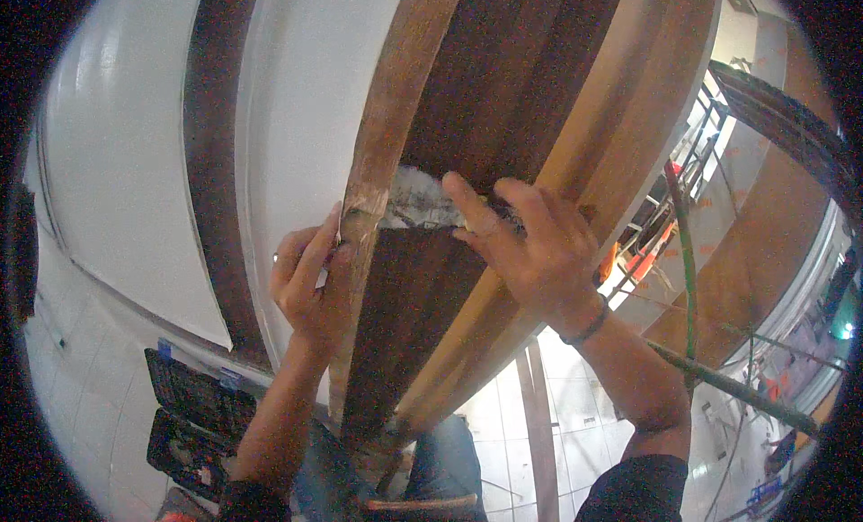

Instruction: The person uses pliers to pull small nails from a wooden door frame, then uses a hammer and chisel to carve out a section of the wood. They continue by using a hammer and a putty knife to scrape and refine the edge of the frame.

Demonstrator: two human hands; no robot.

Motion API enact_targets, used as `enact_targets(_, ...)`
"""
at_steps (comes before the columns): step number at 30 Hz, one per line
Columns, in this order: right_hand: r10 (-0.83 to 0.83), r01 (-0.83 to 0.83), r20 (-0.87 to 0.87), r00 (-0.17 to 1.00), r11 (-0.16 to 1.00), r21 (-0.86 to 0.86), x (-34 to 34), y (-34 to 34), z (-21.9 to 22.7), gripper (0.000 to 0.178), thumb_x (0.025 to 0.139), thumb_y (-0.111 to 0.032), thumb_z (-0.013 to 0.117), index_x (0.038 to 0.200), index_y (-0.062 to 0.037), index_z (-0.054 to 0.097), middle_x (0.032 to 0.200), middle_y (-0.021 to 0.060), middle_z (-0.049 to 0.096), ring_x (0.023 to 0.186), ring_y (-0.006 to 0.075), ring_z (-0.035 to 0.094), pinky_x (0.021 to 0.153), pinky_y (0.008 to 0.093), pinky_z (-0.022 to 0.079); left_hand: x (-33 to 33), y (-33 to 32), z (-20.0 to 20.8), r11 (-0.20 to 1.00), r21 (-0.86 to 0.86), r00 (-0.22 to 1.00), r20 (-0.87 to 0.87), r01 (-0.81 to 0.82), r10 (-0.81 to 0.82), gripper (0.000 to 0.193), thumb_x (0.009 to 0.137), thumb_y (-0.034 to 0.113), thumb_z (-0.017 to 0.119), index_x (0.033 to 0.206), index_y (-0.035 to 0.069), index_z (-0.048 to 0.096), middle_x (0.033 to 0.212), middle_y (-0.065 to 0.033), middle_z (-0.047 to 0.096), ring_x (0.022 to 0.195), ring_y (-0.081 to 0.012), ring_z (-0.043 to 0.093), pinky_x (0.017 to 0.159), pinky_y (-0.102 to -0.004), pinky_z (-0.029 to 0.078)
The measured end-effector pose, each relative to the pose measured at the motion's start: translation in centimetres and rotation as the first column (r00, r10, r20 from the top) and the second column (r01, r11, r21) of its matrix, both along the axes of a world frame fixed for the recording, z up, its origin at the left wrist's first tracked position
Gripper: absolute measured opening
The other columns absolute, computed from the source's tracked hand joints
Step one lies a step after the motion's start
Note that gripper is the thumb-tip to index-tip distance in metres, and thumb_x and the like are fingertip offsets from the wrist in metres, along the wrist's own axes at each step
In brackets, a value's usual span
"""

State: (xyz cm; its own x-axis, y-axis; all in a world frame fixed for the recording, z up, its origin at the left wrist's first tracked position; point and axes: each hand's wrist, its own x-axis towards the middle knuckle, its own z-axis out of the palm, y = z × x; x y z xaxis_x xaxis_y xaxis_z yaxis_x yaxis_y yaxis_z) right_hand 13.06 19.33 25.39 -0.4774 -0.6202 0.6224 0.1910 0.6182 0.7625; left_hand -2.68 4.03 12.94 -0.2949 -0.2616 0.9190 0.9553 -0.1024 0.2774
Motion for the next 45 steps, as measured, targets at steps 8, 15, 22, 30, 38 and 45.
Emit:
enact_targets(8,-0.202,0.203,-0.022,0.979,0.975,0.092,0.6,-1.2,0.9,0.060,0.079,-0.047,0.063,0.136,-0.0279,0.053,0.080,0.0015,0.053,0.057,0.0143,0.054,0.047,0.0266,0.049,0.5,-0.1,0.8,0.999,0.023,0.999,0.017,0.044,-0.045,0.039,0.071,0.002,0.075,0.109,0.004,0.070,0.085,-0.0096,0.068,0.071,-0.0204,0.061,0.064,-0.0302,0.048)
enact_targets(15,-0.292,0.291,0.153,0.944,0.956,0.031,2.0,-2.6,1.7,0.062,0.083,-0.051,0.059,0.140,-0.0264,0.047,0.064,0.0008,0.046,0.048,0.0145,0.053,0.044,0.0279,0.049,0.6,0.2,0.3,0.999,0.031,0.999,0.001,0.039,-0.039,0.039,0.070,0.002,0.075,0.109,0.005,0.071,0.086,-0.0084,0.068,0.071,-0.0199,0.061,0.064,-0.0307,0.049)
enact_targets(22,-0.175,0.199,0.187,0.967,0.973,-0.116,1.3,-2.3,1.4,0.057,0.080,-0.047,0.066,0.123,-0.0107,0.055,0.071,0.0085,0.057,0.059,0.0252,0.060,0.052,0.0347,0.050,0.6,0.0,0.4,0.998,0.047,0.999,-0.017,0.029,-0.028,0.039,0.070,-0.001,0.074,0.109,0.006,0.071,0.084,-0.0079,0.068,0.068,-0.0203,0.061,0.063,-0.0304,0.048)
enact_targets(30,-0.368,0.397,0.182,0.912,0.904,-0.162,1.4,-2.6,1.4,0.057,0.077,-0.052,0.069,0.104,-0.0049,0.051,0.067,0.0126,0.057,0.059,0.0301,0.062,0.051,0.0367,0.050,0.6,-0.2,0.8,0.998,0.055,0.999,-0.048,0.027,-0.024,0.037,0.072,0.000,0.073,0.109,0.004,0.070,0.083,-0.0087,0.067,0.068,-0.0211,0.061,0.063,-0.0310,0.048)
enact_targets(38,-0.386,0.453,0.266,0.883,0.849,-0.272,1.6,-4.1,1.5,0.040,0.079,-0.034,0.071,0.098,-0.0090,0.046,0.066,0.0154,0.062,0.067,0.0369,0.066,0.057,0.0454,0.053,0.7,0.1,0.5,0.997,0.079,0.999,-0.049,0.014,-0.010,0.032,0.076,0.001,0.071,0.108,0.003,0.070,0.083,-0.0090,0.067,0.069,-0.0216,0.061,0.063,-0.0317,0.047)
enact_targets(45,-0.378,0.497,0.373,0.848,0.813,-0.305,2.5,-4.6,2.5,0.041,0.078,-0.023,0.072,0.109,-0.0082,0.050,0.073,0.0173,0.063,0.073,0.0392,0.064,0.063,0.0490,0.051,0.8,0.2,0.7,0.996,0.090,0.998,-0.057,-0.004,0.010,0.033,0.076,0.001,0.072,0.108,0.005,0.071,0.082,-0.0071,0.067,0.068,-0.0204,0.060,0.063,-0.0306,0.047)
